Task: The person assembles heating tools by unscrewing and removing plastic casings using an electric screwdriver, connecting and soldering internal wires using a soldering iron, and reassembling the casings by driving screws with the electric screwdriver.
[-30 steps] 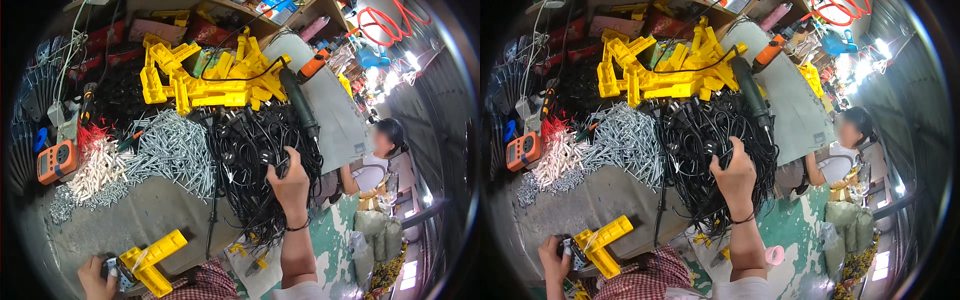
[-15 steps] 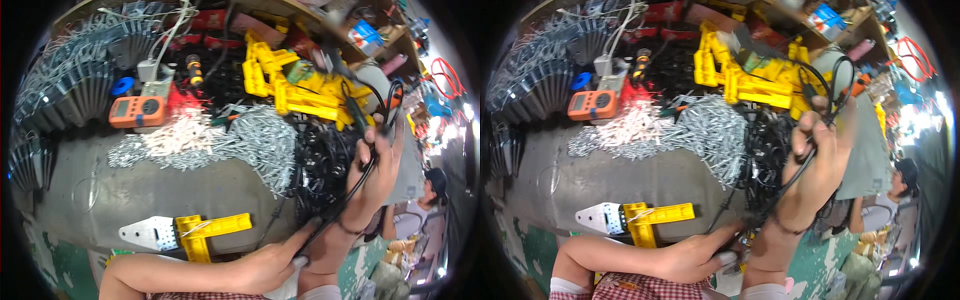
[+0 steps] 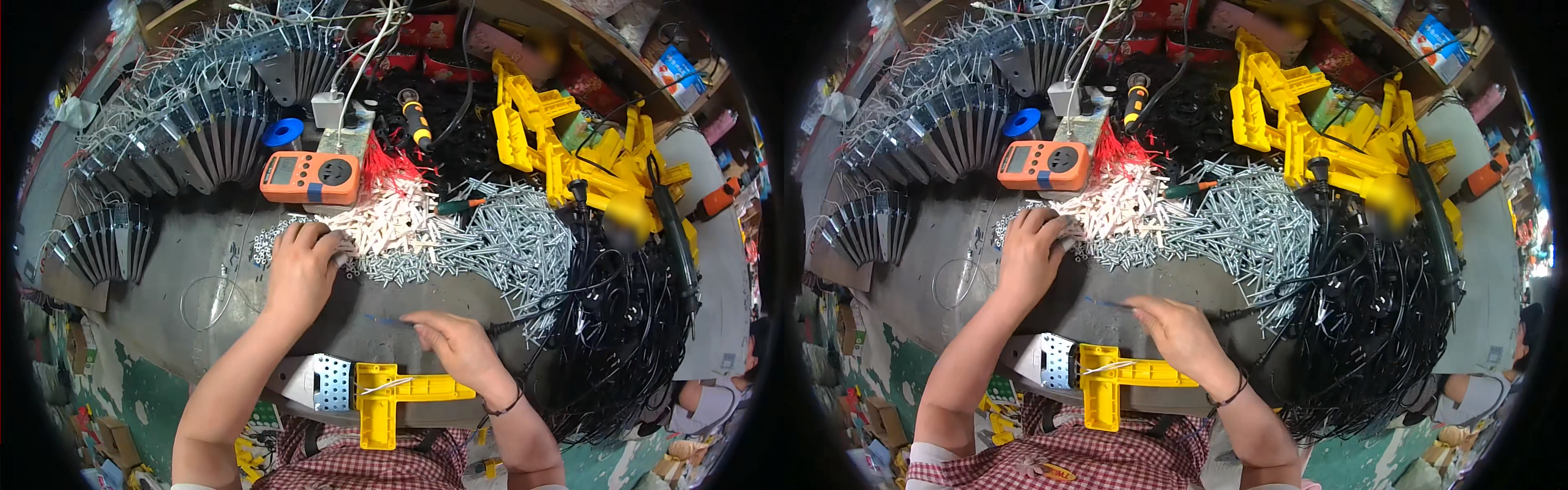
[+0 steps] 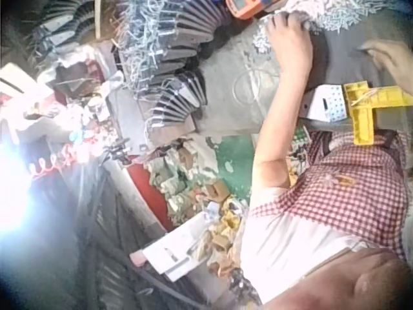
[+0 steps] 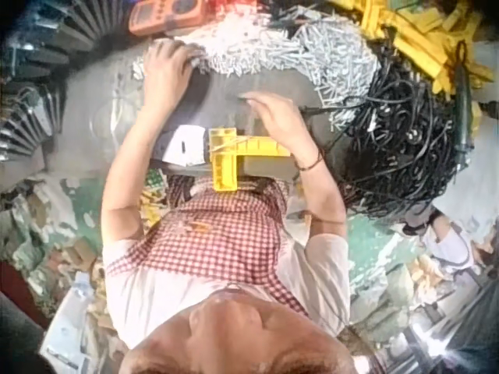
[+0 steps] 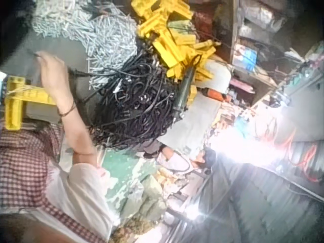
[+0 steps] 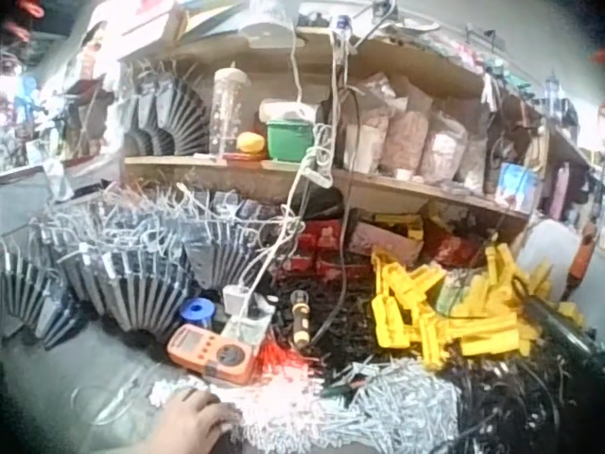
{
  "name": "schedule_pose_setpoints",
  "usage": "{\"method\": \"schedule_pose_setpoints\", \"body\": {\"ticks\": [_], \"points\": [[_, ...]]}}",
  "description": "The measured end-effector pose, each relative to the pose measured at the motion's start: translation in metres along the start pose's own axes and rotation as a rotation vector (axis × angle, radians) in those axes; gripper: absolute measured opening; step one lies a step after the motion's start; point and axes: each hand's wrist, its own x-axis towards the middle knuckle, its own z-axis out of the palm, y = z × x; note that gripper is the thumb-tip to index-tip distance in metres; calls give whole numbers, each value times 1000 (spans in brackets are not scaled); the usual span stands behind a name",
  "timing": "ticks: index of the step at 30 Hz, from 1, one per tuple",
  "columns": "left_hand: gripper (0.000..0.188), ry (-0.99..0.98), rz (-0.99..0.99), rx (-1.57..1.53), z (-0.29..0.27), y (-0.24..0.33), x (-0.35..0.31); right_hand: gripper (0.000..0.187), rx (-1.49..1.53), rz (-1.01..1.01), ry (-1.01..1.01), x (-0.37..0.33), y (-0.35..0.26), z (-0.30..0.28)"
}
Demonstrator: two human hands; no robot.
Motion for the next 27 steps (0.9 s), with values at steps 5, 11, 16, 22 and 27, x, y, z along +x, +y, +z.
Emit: {"method": "schedule_pose_setpoints", "body": {"ticks": [5, 11, 16, 22, 27], "points": [[24, -10, -26, 33, 13, -15, -3, 19, 89, 163, -28, -7, -31, -3], [26, -81, -86, -209, -10, -4, -15, 13, 141, 197, 90, 0, -29, 9], [21, -250, -205, -633, -36, 33, -44, 16, 325, 161, 144, -3, -31, 11], [15, -409, -354, -1113, -42, 46, -50, 13, 344, -34, 120, -8, -33, 13], [14, -363, -558, -1253, -42, 46, -54, 11, 367, 2, 51, -18, -32, -3]]}}
